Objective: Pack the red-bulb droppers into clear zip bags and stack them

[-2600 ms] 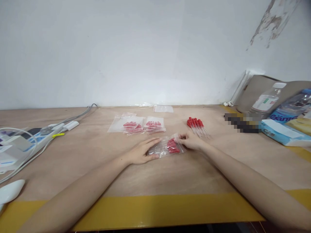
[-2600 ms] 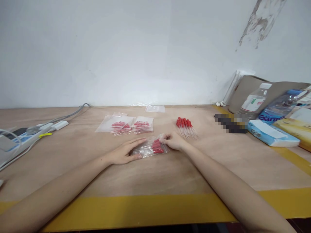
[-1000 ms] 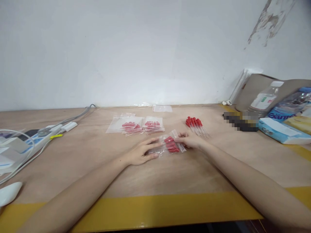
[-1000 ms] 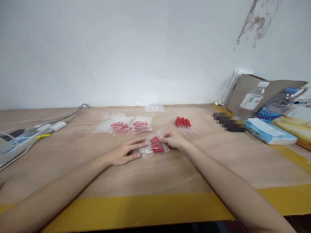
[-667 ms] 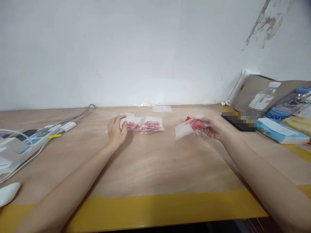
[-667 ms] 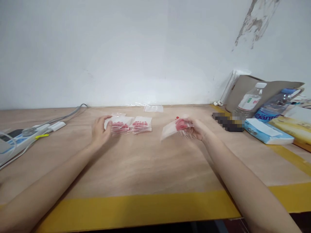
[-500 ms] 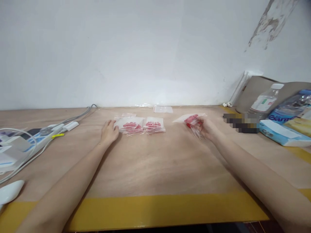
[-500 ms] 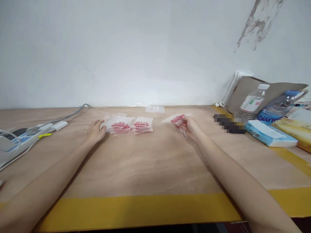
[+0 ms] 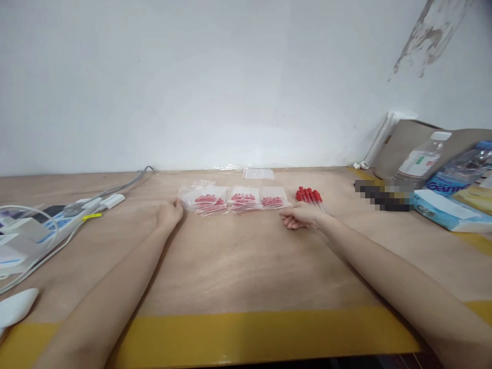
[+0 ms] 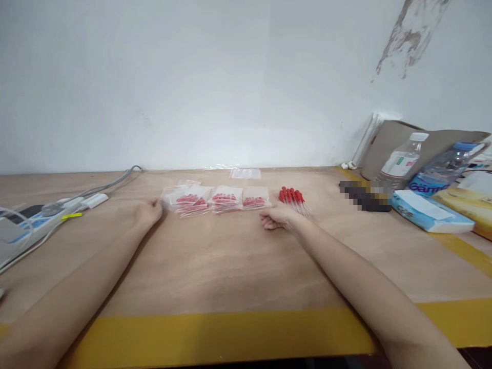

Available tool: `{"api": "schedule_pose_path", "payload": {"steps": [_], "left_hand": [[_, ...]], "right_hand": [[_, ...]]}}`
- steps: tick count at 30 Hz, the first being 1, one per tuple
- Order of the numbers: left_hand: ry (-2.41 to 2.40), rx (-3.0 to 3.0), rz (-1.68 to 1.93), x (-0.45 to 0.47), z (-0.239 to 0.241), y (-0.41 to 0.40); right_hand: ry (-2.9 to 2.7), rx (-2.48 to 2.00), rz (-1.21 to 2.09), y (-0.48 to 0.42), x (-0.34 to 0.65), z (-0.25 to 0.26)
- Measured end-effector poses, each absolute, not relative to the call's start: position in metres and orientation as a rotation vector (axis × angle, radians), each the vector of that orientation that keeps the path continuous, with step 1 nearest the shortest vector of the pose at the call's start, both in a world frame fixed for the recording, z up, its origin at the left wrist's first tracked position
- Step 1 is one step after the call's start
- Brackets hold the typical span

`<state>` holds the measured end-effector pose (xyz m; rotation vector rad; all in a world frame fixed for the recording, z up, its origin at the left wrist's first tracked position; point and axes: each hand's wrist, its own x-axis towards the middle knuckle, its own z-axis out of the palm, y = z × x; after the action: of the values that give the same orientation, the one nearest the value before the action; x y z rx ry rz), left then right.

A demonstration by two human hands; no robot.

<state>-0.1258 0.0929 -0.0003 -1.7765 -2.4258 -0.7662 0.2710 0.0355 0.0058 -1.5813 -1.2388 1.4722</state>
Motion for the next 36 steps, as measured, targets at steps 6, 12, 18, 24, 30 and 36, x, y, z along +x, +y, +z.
{"api": "schedule_pose_path", "payload": {"steps": [6, 12, 18, 24, 30, 36], "left_hand": [[-1.891, -1.825, -1.546, -0.095, 0.021, 0.076], [-1.144, -2.945, -1.327, -0.027, 0.023, 0.025], [-0.977, -3.156, -0.759, -0.004, 0.013, -0.007], [-0.768, -3.301, -0.424, 0.004, 0.005, -0.016], [-0.857, -3.179, -0.609, 0.001, -0.002, -0.010], [-0.800, -3.224, -0.697, -0.005, -0.003, -0.004]], "right_hand": [[-1.533, -1.878, 0.322, 0.042, 0.317, 0.010], [-1.611, -2.070, 0.019, 0.050, 0.321, 0.006], [-1.636, -2.163, -0.060, 0.057, 0.310, 0.000], [-1.729, -2.277, -0.193, 0.057, 0.301, 0.004], [-1.877, -2.178, -0.234, 0.057, 0.295, 0.001], [-1.754, -2.010, 0.060, 0.048, 0.298, 0.014]]}}
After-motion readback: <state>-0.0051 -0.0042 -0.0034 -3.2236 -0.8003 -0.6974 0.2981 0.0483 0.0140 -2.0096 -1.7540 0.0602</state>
